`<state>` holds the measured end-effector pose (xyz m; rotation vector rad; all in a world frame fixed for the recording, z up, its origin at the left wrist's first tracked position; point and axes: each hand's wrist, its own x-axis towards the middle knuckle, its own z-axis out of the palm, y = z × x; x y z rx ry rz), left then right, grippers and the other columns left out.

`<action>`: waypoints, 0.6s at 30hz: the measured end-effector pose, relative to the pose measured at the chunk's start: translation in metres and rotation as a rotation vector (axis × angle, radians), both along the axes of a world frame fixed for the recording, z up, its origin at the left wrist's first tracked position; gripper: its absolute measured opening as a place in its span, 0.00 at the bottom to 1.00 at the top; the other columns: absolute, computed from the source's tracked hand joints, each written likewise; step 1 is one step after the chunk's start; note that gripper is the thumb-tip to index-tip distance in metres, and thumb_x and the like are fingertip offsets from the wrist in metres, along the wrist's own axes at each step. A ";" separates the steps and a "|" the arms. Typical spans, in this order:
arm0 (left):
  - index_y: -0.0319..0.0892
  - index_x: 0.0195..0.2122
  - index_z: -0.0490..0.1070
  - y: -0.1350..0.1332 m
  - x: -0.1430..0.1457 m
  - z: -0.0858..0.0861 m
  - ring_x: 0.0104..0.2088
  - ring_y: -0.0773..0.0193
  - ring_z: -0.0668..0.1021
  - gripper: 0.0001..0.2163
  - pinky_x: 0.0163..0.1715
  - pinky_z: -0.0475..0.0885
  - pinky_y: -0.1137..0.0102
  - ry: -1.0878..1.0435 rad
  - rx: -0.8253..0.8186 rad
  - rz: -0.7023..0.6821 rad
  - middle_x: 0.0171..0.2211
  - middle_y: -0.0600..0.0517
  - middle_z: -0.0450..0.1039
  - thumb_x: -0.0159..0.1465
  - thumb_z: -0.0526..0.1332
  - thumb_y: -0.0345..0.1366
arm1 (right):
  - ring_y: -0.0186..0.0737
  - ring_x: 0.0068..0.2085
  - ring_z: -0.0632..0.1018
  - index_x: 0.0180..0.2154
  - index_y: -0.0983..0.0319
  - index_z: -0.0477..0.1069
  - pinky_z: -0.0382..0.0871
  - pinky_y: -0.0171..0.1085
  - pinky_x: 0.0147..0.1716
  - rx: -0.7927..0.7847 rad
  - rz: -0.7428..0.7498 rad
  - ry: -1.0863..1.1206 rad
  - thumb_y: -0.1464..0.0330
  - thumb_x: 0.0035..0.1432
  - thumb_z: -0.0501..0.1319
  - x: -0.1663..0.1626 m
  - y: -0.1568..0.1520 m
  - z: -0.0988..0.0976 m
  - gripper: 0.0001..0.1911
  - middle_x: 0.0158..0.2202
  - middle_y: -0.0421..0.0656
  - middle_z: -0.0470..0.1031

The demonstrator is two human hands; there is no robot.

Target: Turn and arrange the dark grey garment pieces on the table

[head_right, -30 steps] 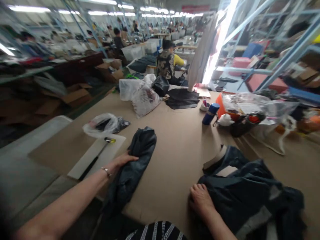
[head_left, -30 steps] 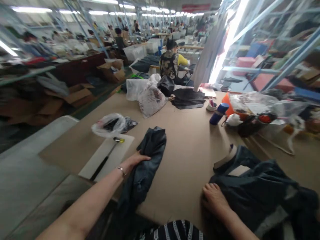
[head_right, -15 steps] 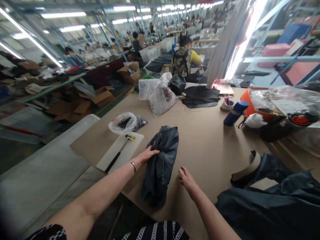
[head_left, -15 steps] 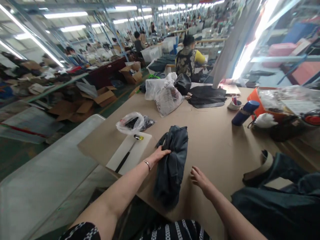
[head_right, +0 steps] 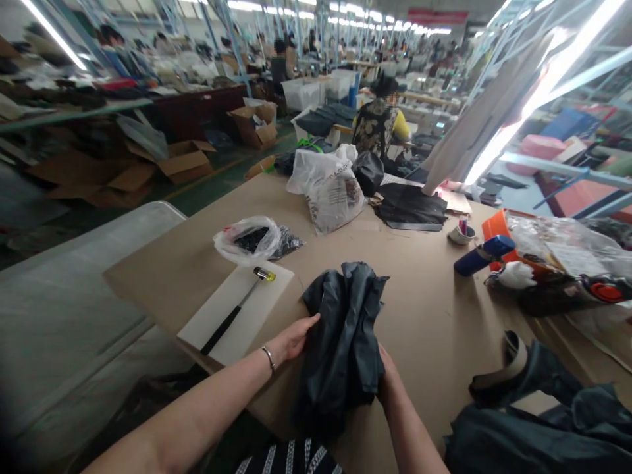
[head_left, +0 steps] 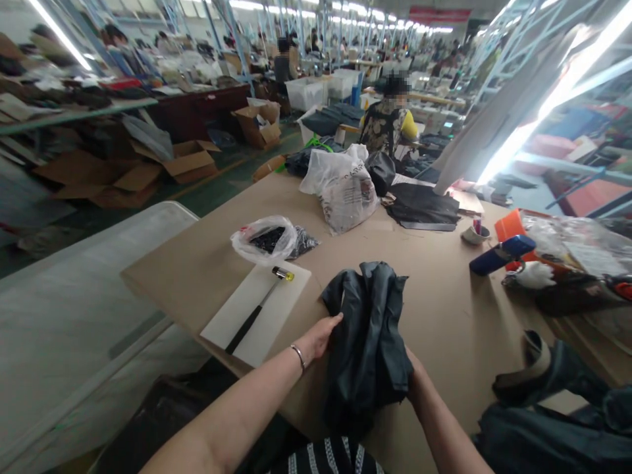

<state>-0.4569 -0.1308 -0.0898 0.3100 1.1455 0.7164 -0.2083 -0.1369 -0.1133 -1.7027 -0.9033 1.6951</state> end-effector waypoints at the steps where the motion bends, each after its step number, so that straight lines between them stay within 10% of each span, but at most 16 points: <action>1: 0.35 0.45 0.69 0.000 -0.004 -0.003 0.42 0.55 0.77 0.24 0.42 0.74 0.63 -0.035 -0.020 -0.007 0.44 0.41 0.74 0.61 0.55 0.53 | 0.46 0.49 0.73 0.54 0.64 0.60 0.72 0.43 0.42 -0.051 -0.077 -0.008 0.48 0.57 0.49 0.013 -0.003 0.004 0.32 0.54 0.53 0.66; 5: 0.36 0.44 0.70 -0.001 -0.008 -0.011 0.42 0.57 0.77 0.26 0.44 0.73 0.65 -0.117 -0.123 0.003 0.43 0.43 0.74 0.64 0.49 0.55 | 0.52 0.59 0.64 0.60 0.57 0.50 0.65 0.50 0.51 -0.025 -0.320 -0.159 0.41 0.50 0.47 0.058 -0.012 0.031 0.42 0.62 0.49 0.56; 12: 0.40 0.51 0.63 -0.006 0.028 0.006 0.45 0.56 0.76 0.21 0.46 0.72 0.62 -0.094 0.035 -0.057 0.48 0.44 0.71 0.60 0.60 0.43 | 0.56 0.63 0.55 0.63 0.66 0.42 0.50 0.49 0.61 0.136 0.064 -0.496 0.45 0.42 0.59 0.029 -0.003 0.019 0.55 0.64 0.57 0.47; 18: 0.40 0.47 0.64 -0.005 0.051 0.022 0.47 0.55 0.74 0.19 0.47 0.69 0.65 0.652 0.418 -0.243 0.47 0.44 0.71 0.55 0.64 0.36 | 0.55 0.60 0.59 0.58 0.68 0.55 0.53 0.55 0.59 0.557 0.077 -0.775 0.56 0.52 0.54 0.023 -0.011 0.021 0.35 0.59 0.57 0.57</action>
